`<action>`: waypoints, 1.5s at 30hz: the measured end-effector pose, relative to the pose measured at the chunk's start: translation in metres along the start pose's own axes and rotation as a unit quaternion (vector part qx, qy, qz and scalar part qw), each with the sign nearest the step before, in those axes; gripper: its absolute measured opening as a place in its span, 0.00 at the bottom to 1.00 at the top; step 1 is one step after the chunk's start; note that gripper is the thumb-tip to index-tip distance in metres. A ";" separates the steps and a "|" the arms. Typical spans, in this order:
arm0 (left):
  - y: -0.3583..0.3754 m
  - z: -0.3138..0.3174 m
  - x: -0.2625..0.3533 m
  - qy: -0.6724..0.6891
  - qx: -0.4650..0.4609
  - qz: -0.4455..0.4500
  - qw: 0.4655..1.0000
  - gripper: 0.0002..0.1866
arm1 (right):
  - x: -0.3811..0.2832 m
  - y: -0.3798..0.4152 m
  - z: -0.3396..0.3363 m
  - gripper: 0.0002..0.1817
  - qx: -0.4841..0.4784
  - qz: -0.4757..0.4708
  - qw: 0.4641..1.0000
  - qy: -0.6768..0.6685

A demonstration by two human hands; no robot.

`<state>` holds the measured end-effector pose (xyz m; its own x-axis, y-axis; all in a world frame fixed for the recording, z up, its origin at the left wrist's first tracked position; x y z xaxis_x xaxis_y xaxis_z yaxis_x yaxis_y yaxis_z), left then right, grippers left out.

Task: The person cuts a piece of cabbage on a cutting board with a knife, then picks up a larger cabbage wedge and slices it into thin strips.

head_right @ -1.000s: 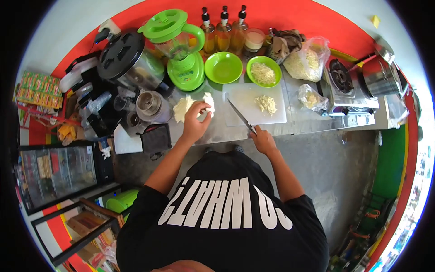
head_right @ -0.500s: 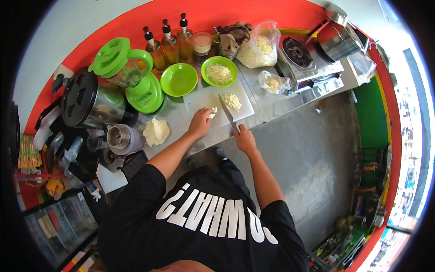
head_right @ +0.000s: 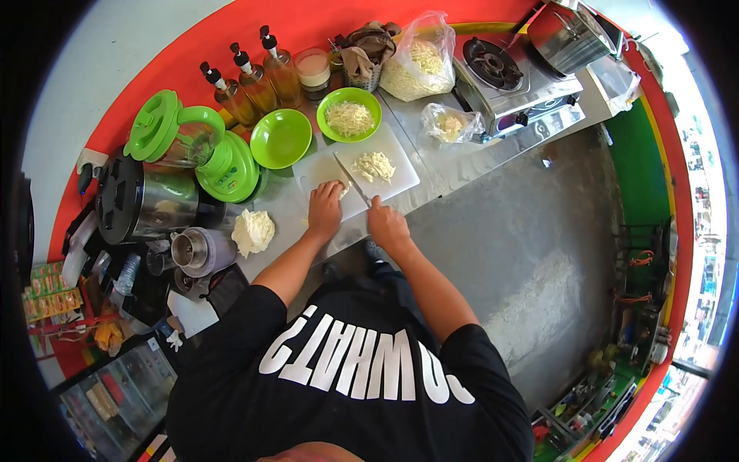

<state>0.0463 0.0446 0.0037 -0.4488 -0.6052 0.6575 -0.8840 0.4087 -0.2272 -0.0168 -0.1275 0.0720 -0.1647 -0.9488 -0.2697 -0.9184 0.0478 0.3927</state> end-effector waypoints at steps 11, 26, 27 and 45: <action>0.003 0.003 0.017 -0.080 0.048 0.002 0.996 0.29 | 0.006 -0.014 -0.023 0.11 -0.072 -0.067 0.995 0.024; 0.007 0.010 0.022 -0.125 0.063 -0.001 0.990 0.29 | 0.026 -0.021 -0.005 0.21 -0.112 -0.139 0.981 0.081; 0.008 0.010 0.023 -0.124 0.063 0.001 0.990 0.29 | 0.025 -0.022 0.003 0.22 -0.104 -0.128 0.983 0.080; 0.009 0.004 0.025 -0.095 0.057 -0.003 0.994 0.25 | 0.007 -0.040 0.000 0.21 -0.085 -0.114 0.985 0.097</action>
<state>0.0267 0.0305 0.0146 -0.4504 -0.7299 0.5142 -0.8910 0.3307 -0.3111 0.0187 -0.1360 0.0543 0.1262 -0.9713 -0.2018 -0.8478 -0.2113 0.4864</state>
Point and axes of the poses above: each hand's wrist, its own y-axis away from the middle knuckle, its own z-axis out of the palm, x = y × z, the point moved 2 cm from there along -y, towards the middle knuckle, and after that the axes turned 11 degrees about y, right-handed, at the moved point
